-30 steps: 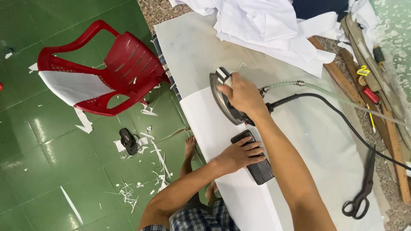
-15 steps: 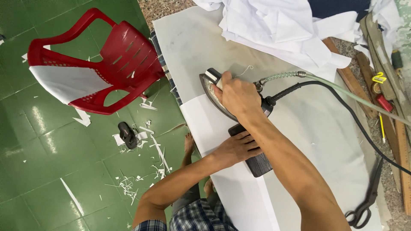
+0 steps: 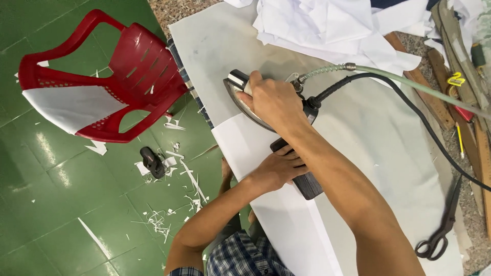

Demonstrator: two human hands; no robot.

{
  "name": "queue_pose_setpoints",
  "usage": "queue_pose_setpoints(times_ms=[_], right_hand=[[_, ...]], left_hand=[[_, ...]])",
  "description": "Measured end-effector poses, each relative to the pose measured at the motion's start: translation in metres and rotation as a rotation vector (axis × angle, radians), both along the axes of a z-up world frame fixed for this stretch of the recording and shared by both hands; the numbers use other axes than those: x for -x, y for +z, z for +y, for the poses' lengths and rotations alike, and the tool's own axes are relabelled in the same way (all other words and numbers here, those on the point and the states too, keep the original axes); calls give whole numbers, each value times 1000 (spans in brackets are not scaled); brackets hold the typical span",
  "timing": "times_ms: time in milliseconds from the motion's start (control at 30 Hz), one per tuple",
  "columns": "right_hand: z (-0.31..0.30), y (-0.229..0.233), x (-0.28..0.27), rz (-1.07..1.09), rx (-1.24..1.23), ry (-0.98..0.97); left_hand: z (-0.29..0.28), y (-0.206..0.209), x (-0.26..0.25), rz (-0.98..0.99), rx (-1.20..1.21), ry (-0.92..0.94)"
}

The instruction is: The person irons a white fabric piece on a work table using a steam iron and a black pressing block. They repeatedly smooth the fabric, apply heat, and trim the edges with scissors to shape the material.

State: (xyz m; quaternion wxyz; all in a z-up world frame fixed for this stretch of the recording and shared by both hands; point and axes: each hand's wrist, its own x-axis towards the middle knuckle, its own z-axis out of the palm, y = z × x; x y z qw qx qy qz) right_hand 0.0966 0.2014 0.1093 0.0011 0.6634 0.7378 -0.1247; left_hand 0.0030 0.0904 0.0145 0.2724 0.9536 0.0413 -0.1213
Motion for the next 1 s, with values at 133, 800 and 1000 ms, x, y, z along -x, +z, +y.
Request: queue_pose_setpoints(times_ms=[133,800,1000], right_hand=[[7,-3,2,-1,-16,-5],[33,6,-45,3,52,13],[-52,3,-128,-44,-65,-245]], left_hand=[[1,4,0,41,16,-1],[5,-3,4,48,-194,10],[56,-26,42,-405,-289,356]])
